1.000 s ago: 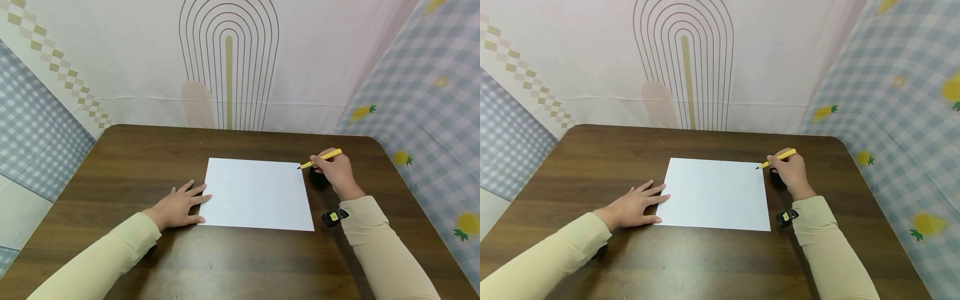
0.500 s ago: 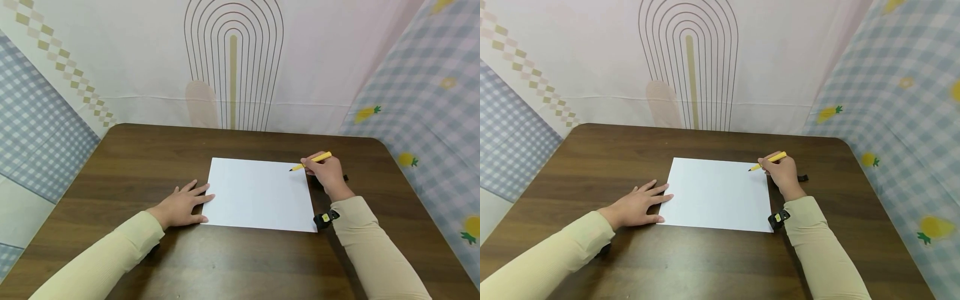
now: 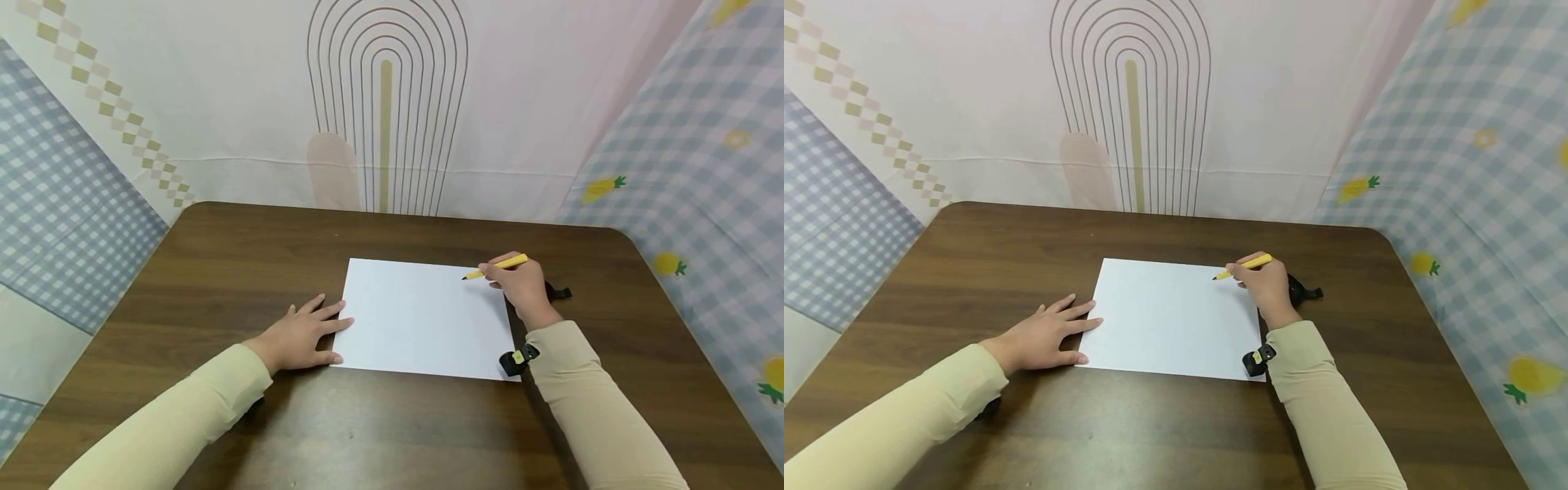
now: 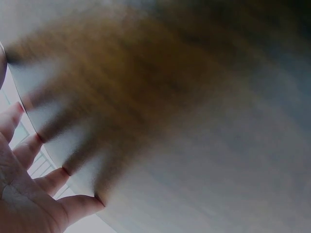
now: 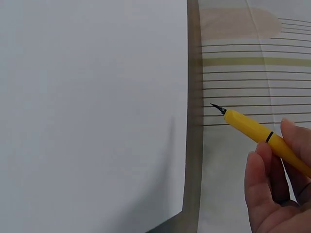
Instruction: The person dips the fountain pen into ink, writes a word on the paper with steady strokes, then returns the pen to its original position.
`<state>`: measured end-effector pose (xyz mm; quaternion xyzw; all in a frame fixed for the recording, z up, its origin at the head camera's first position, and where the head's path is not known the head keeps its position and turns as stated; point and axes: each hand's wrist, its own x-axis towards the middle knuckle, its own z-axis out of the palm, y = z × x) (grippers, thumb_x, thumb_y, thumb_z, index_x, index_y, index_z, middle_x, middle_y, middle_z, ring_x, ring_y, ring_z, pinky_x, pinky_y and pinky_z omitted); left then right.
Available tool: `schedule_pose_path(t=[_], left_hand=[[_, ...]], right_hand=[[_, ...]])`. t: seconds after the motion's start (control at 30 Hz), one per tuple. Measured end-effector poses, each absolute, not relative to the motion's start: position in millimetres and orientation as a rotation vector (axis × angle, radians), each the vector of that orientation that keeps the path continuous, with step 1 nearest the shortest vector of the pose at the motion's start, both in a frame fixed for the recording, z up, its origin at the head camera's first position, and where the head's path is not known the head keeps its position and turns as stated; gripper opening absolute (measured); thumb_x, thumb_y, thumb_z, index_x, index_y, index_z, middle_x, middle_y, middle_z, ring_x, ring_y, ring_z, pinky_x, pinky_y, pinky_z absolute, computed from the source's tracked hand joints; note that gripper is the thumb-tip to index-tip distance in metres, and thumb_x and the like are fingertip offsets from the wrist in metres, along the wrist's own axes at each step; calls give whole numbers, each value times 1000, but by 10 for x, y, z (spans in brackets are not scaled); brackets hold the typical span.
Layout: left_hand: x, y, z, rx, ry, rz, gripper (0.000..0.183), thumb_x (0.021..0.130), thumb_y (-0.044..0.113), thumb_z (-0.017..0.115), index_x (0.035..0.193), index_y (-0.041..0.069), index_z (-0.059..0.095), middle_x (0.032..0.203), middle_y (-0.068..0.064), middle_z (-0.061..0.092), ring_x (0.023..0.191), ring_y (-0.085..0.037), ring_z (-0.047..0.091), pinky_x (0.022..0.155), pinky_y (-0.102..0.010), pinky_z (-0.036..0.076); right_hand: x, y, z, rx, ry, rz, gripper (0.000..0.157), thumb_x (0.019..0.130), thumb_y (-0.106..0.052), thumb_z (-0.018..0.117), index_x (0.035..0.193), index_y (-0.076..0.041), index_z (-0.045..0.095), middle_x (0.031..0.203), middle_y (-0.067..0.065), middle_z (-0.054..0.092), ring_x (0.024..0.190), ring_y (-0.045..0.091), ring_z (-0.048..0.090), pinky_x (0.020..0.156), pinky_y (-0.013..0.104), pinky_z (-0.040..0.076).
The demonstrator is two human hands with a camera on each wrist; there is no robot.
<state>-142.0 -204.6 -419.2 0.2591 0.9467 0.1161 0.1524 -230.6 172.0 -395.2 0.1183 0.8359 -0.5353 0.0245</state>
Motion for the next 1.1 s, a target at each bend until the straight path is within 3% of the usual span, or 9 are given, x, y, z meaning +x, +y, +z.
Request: schedule_pose_path(t=[0.2,0.5,1.1], left_hand=[[-1424,-2039,-4202,737,2711,338,69,88,53,64,148,28,42,159,-3,24,146,-41,13,102,-74,20],[-1430,-2052,-4216,753,2721,326,69,87,54,64,148,28,43,159,-4,25,145,-41,14,102,-74,21],[-1426,-2049,-4212,762,2721,327,69,87,54,64,147,28,43,159,-4,25,145,-41,14,101,-75,21]], right_hand=[[-2328,1630,-3984,392,2554,-1631,32,88,-22,73,108,0,60,111,15,60,95,22,62,87,33,54],[-2359,1505,-4006,367,2541,-1597,30,88,-18,73,109,2,63,113,16,60,97,22,61,87,34,54],[-2395,1267,-4075,387,2494,-1630,30,88,-22,73,107,-1,63,109,13,62,91,19,61,85,32,54]])
